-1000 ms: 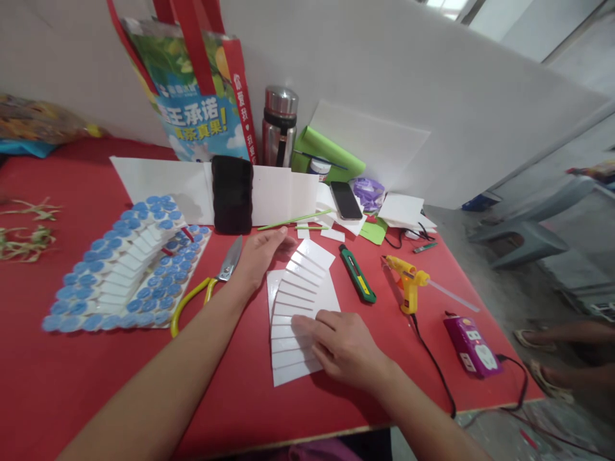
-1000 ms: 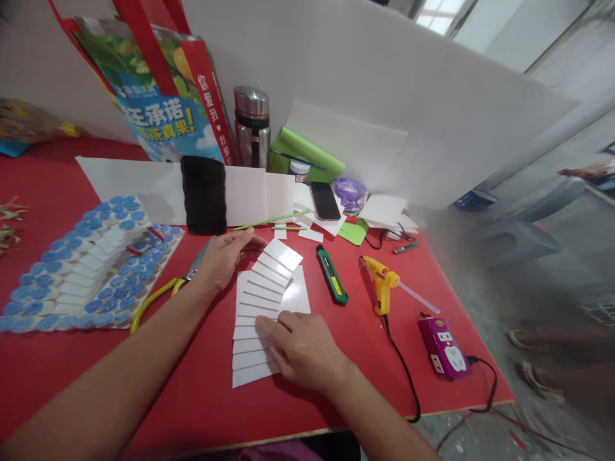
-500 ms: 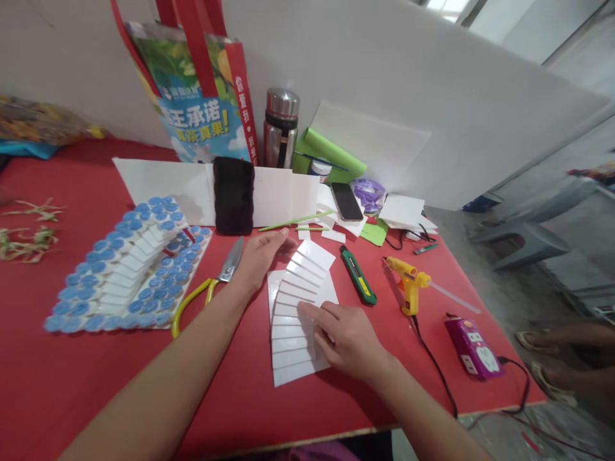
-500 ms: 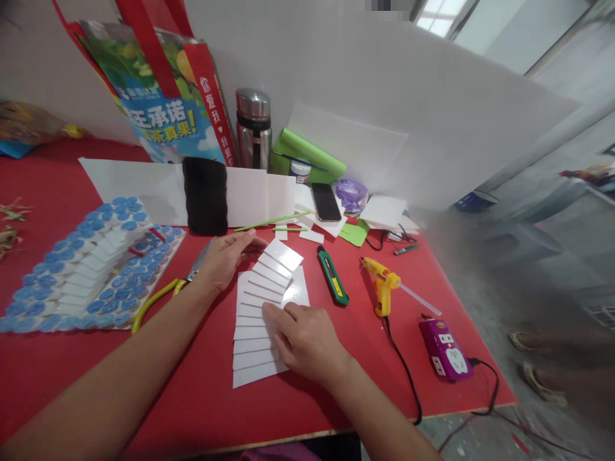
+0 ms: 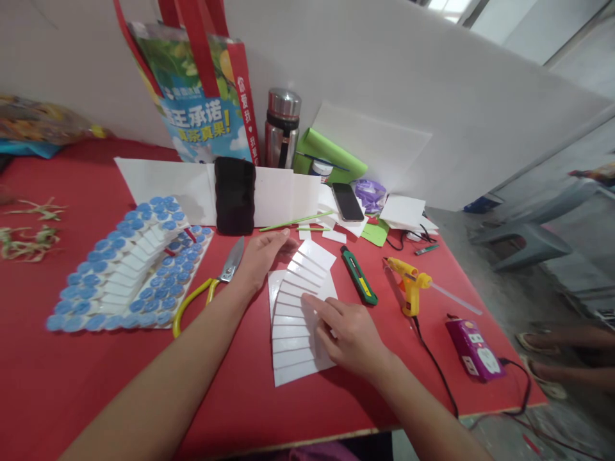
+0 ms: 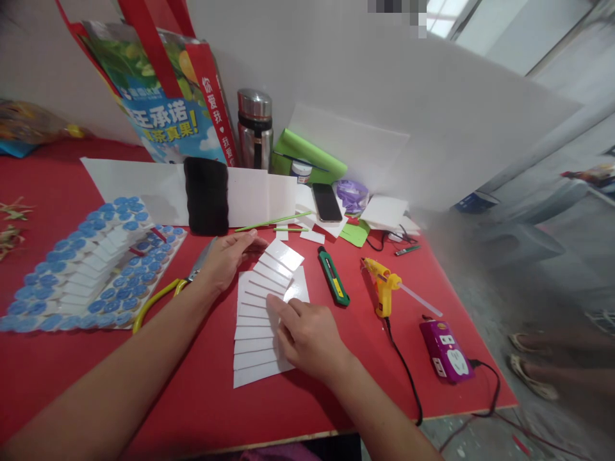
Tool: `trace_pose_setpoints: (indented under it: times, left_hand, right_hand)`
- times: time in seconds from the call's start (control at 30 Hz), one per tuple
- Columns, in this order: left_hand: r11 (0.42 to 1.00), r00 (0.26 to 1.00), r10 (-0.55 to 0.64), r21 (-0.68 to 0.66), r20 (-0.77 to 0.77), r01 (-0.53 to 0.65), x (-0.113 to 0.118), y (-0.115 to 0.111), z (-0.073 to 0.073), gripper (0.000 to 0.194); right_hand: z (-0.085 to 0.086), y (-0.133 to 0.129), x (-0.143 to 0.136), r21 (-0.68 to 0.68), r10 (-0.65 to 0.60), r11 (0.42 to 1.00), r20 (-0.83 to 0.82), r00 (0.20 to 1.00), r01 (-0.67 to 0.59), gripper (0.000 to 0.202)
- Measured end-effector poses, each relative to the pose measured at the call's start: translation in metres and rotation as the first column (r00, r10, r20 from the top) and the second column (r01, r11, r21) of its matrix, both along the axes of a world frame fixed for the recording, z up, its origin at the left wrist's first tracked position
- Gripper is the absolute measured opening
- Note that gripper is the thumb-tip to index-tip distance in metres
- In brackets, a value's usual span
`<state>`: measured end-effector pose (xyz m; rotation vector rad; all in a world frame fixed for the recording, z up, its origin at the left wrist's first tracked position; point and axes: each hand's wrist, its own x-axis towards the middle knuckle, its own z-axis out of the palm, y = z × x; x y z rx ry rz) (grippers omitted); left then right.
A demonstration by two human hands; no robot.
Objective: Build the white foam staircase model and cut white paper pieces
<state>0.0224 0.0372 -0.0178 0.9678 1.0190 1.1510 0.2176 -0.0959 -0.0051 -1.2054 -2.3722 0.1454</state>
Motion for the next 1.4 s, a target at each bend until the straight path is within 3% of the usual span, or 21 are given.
trace_pose_setpoints:
  times: [0.83,1.2,1.4]
  left_hand:
    - [1.000,1.000,-0.007,0.002,-0.015,0.007,0.000,0.001,-0.005,0.044]
    - [1.000,1.000,-0.006,-0.004,-0.016,0.006,-0.001,0.001,-0.005,0.045]
    - [1.000,1.000,-0.008,-0.009,-0.016,0.008,0.000,0.001,-0.003,0.046]
  right_hand:
    - [0.001,0.009,0.001,0.089,-0.107,0.990,-0.076,0.991,0.113,0.053]
    - [0.001,0.012,0.003,0.034,-0.185,0.981,-0.090,0.979,0.189,0.052]
    - [0.009,0.012,0.004,-0.074,-0.272,0.962,-0.148,0.951,0.263,0.052]
